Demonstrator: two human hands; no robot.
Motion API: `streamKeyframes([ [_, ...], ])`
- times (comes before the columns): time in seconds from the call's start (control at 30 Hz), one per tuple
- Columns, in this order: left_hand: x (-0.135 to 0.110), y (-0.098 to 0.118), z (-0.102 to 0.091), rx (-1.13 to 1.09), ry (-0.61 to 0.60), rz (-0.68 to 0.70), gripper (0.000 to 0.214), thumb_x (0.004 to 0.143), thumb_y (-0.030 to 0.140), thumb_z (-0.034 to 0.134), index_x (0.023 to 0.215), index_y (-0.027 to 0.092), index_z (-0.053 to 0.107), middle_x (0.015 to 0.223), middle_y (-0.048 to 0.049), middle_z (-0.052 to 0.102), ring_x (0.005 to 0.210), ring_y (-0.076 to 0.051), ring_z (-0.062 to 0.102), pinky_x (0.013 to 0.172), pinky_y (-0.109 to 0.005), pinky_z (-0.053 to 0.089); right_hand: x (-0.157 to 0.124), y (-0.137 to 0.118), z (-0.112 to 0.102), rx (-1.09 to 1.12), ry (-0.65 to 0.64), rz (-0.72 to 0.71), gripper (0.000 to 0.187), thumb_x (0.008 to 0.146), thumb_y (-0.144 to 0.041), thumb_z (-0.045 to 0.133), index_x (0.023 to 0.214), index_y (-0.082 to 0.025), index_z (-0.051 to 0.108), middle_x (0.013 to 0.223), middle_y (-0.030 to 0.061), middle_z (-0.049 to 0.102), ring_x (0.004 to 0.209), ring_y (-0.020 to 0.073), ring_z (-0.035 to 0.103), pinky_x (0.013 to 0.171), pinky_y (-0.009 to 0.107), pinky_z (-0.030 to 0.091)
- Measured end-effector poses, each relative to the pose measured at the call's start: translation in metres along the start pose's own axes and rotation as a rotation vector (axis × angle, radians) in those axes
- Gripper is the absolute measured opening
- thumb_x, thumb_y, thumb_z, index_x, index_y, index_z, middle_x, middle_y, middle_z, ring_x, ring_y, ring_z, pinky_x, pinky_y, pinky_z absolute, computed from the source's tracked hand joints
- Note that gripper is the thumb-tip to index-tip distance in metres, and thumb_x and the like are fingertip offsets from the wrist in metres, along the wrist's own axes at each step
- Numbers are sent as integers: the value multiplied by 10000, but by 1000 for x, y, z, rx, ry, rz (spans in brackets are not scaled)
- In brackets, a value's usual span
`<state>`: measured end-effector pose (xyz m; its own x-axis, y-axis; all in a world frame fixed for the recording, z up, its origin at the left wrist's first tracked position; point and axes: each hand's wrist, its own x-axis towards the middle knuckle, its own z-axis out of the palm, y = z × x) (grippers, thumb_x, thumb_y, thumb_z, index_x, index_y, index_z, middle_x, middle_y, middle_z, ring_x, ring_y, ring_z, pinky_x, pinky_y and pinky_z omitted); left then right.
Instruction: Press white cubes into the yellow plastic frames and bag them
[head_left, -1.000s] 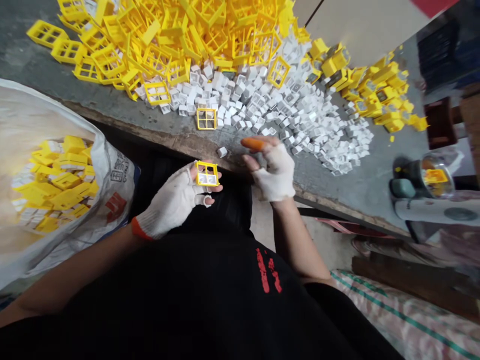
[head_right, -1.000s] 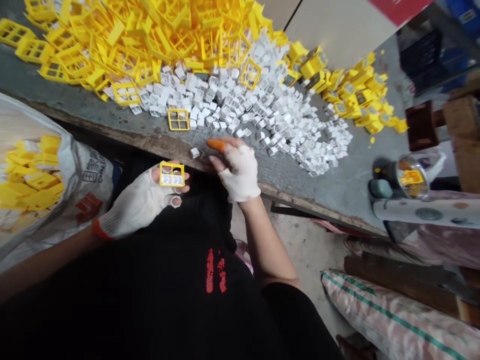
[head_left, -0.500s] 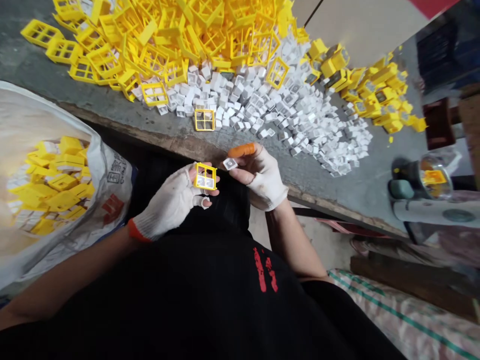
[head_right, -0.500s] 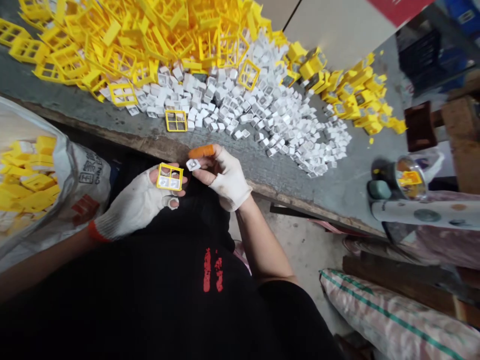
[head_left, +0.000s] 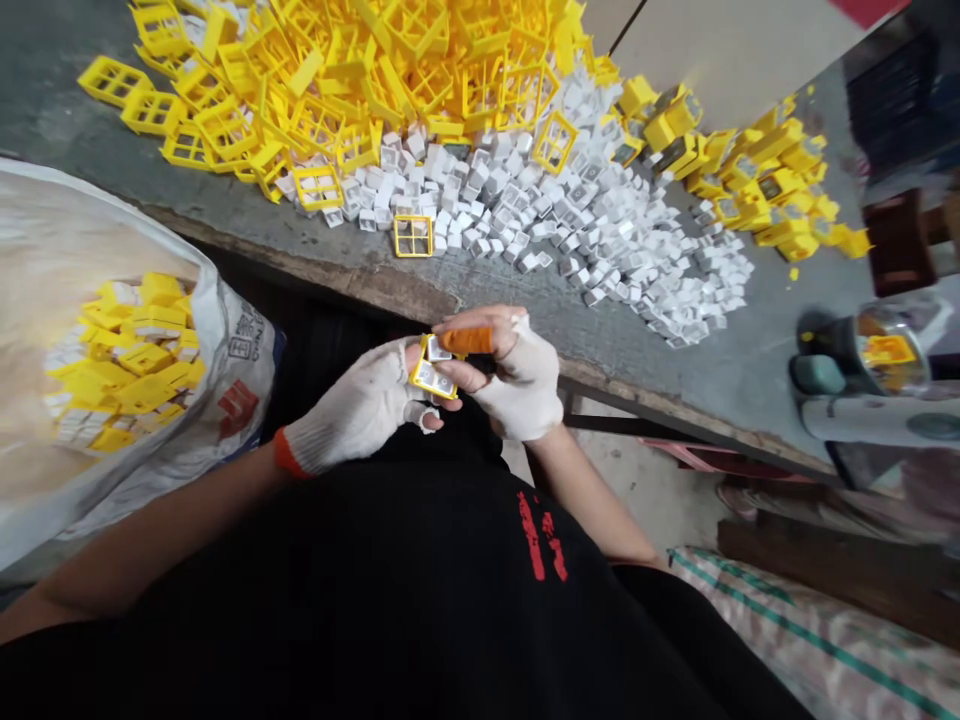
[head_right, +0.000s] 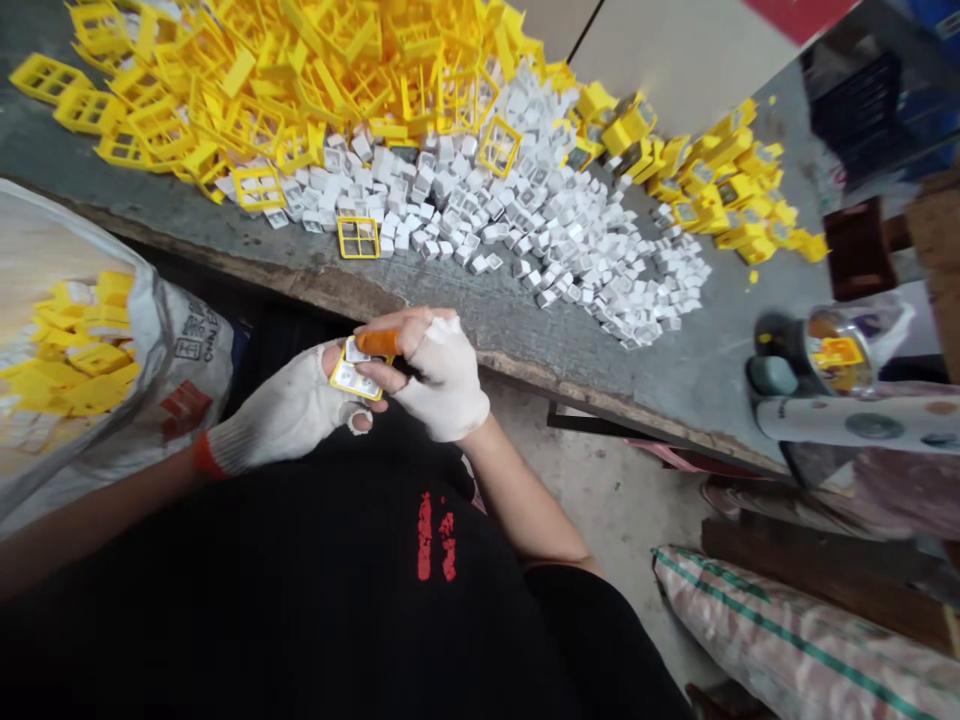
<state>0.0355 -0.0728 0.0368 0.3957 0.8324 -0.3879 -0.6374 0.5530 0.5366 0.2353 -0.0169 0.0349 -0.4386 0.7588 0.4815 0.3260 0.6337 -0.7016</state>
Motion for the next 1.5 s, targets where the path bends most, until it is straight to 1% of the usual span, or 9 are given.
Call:
streamKeyframes([
  [0.13, -1, -2, -5, -3, 27, 5, 249, 945, 342, 870, 1137, 202, 795, 999, -74, 791, 807, -223, 763, 605, -293, 594, 0, -4, 3, -142, -115, -66, 397, 1126, -574, 551, 1105, -304, 841, 1198, 67, 866, 1101, 287, 779, 1018, 508, 573],
  [0.3, 3, 0, -3, 32, 69, -10, 267, 915, 328, 892, 1136, 213, 794, 1011, -75, 797, 811, -224, 773, 608, -288, 619, -4, 2, -8, -190, -231, -20, 321, 1111, -531, 611, 1128, -318, 850, 1307, 49, 844, 1130, 264, 761, 1019, 467, 585],
  [0.47, 8, 3, -2, 80, 134, -6, 291, 933, 391, 845, 1143, 196, 798, 1104, -133, 814, 819, -250, 789, 601, -303, 609, 12, 65, -57, -362, 204, 208, 247, 1058, -386, 631, 1177, -283, 822, 1175, 80, 836, 1138, 311, 742, 1063, 560, 574],
  [0.57, 10, 3, -4, 93, 164, 32, 292, 927, 392, 838, 1135, 194, 795, 1129, -149, 815, 823, -252, 778, 597, -302, 597, 30, 111, -77, -624, 172, 414, 257, 932, -284, 759, 1184, -254, 803, 1187, 140, 807, 1209, 396, 680, 1081, 688, 509],
  [0.7, 11, 5, -2, 99, 169, 43, 329, 858, 392, 905, 1095, 186, 806, 1108, -142, 814, 823, -249, 766, 597, -293, 588, 47, 136, -75, -734, 79, 423, 288, 834, -277, 888, 1105, -277, 790, 1121, 140, 810, 1258, 446, 604, 1084, 748, 446],
  [0.93, 12, 6, -3, 65, 183, 45, 282, 897, 391, 838, 1079, 180, 794, 1034, -123, 807, 761, -224, 749, 602, -296, 594, 26, 109, -71, -623, 49, 352, 239, 905, -319, 815, 1143, -295, 811, 1073, 101, 822, 1133, 382, 683, 1065, 650, 472],
  [1.2, 18, 4, 6, 9, 204, -109, 291, 1078, 388, 547, 1078, 155, 721, 912, -132, 788, 675, -240, 726, 532, -301, 531, 3, 27, -51, -248, -281, -60, 283, 1093, -515, 647, 1136, -322, 849, 1138, 54, 866, 1011, 281, 752, 1025, 502, 534],
  [1.37, 9, 8, 2, 14, 115, -239, 325, 1115, 319, 466, 1044, 133, 723, 829, -139, 782, 624, -235, 727, 521, -291, 540, 15, 12, -43, -217, -478, -265, 417, 1176, -463, 487, 1114, -274, 853, 1144, 60, 877, 1089, 250, 770, 980, 463, 518],
  [1.5, 3, 12, -12, 28, 30, -291, 224, 1060, 322, 630, 1035, 129, 739, 834, -144, 802, 605, -237, 745, 513, -290, 559, 20, 10, -44, -380, -541, -507, 348, 1192, -354, 478, 1242, -311, 820, 1343, 34, 846, 1215, 223, 721, 972, 448, 452],
])
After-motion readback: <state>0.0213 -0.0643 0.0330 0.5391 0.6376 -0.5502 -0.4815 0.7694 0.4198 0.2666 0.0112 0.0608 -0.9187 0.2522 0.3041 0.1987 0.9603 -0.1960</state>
